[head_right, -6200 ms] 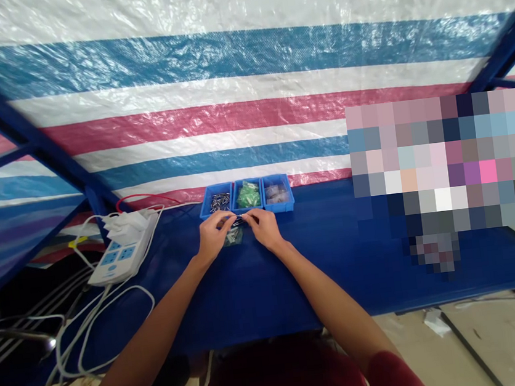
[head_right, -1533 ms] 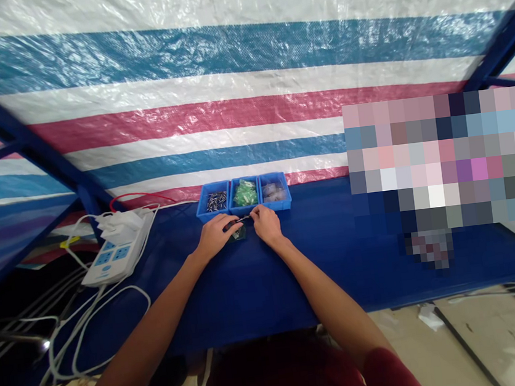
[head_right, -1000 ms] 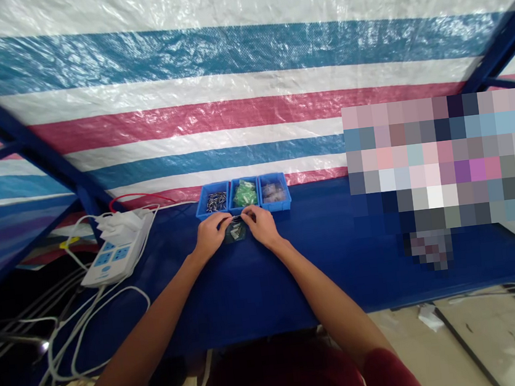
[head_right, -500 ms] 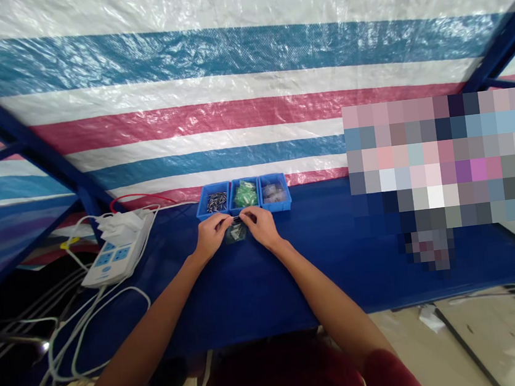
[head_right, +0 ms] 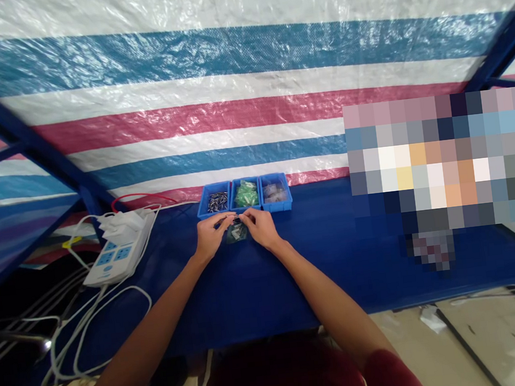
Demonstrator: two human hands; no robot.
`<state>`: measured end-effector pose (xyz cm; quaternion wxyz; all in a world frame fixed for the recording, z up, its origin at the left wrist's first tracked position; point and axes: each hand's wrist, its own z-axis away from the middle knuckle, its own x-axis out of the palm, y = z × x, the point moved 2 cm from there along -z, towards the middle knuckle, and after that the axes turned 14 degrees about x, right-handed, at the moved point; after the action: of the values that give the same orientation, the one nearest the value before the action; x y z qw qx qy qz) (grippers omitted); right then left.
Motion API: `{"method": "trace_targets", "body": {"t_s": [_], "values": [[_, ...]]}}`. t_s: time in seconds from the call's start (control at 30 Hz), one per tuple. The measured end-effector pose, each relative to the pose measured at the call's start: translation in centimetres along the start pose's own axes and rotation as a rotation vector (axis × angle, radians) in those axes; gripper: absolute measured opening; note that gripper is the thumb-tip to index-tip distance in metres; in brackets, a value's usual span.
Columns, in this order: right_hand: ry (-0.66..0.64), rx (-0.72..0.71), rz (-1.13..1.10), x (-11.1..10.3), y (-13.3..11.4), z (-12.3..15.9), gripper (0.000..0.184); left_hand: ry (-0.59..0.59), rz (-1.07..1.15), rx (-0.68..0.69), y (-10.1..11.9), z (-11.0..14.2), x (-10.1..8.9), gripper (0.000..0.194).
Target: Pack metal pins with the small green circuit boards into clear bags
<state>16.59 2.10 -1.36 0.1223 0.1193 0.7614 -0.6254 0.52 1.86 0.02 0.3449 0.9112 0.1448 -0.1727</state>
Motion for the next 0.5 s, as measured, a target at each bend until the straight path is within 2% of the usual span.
{"method": "trace_targets", "body": {"t_s": [0.13,0.2,0.37,0.5], "values": [[0.052,0.015,0.025,-0.1,0.0,0.0,0.035,0.013,0.163,-0.080,-0.1,0.0,0.3,0.031],[0.105,0.027,0.024,-0.4,-0.1,0.0,0.036,0.000,0.148,-0.068,-0.2,0.0,0.3,0.031],[0.175,0.061,0.007,-1.0,-0.2,0.0,0.037,-0.094,-0.123,0.140,-0.6,0.0,0.1,0.029],[0.197,0.051,0.010,-1.1,-0.3,0.0,0.036,-0.129,-0.188,0.242,-1.1,0.0,0.0,0.030]]}}
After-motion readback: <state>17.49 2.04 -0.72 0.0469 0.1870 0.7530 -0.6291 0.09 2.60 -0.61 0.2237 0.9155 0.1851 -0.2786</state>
